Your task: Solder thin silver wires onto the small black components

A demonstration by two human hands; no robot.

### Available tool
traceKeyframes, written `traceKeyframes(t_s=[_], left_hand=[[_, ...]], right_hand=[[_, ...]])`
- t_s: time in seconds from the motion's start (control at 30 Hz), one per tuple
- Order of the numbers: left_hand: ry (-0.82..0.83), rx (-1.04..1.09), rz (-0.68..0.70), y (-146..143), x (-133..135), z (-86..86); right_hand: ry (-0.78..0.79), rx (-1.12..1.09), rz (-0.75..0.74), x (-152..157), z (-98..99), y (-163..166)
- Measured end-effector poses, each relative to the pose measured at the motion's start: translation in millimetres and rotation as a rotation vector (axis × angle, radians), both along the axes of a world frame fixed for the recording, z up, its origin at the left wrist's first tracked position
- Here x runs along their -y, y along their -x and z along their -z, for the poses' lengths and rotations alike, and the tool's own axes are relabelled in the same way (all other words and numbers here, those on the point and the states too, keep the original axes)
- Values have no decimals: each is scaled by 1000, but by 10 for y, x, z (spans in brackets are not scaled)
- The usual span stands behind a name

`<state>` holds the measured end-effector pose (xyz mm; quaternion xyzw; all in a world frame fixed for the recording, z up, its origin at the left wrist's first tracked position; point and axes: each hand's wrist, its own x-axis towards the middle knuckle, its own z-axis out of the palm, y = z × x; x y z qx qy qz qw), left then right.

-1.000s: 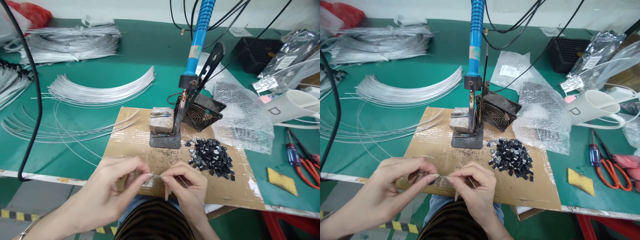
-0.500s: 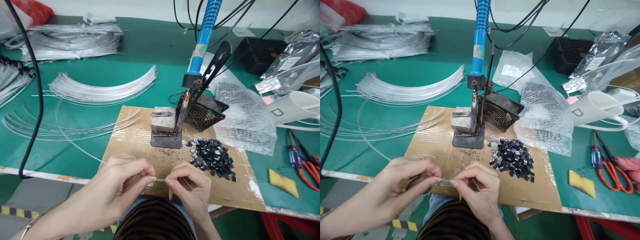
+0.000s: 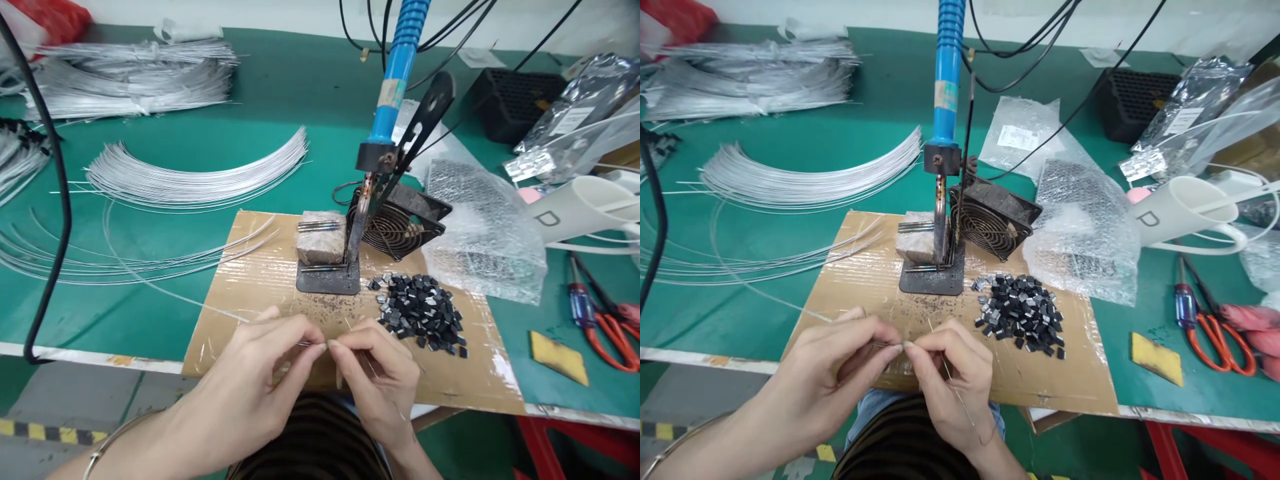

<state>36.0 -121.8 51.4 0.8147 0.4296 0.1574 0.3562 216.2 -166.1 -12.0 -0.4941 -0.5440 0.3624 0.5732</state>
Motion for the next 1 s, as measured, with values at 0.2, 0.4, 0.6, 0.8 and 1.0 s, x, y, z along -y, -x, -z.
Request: traceKeyframes(t_s=[0.2,0.4,0.6,0.8,1.0], left_hand=[[251,122,-158,11,-73,28],[336,201,-257,-35,-112,11],[385,228,-257,-53,-141,17],[408,245,-231,-32,-164,0],[421,299,-233,-66,-188,-3]], right_hand=[[118,-143,144,-9,43,-27],[259,-384,65,-10,68,0],[315,-552,-66,-16,34,105],[319,-602,-87,-37,24,129],[314,-664,-94,-25,47,137]])
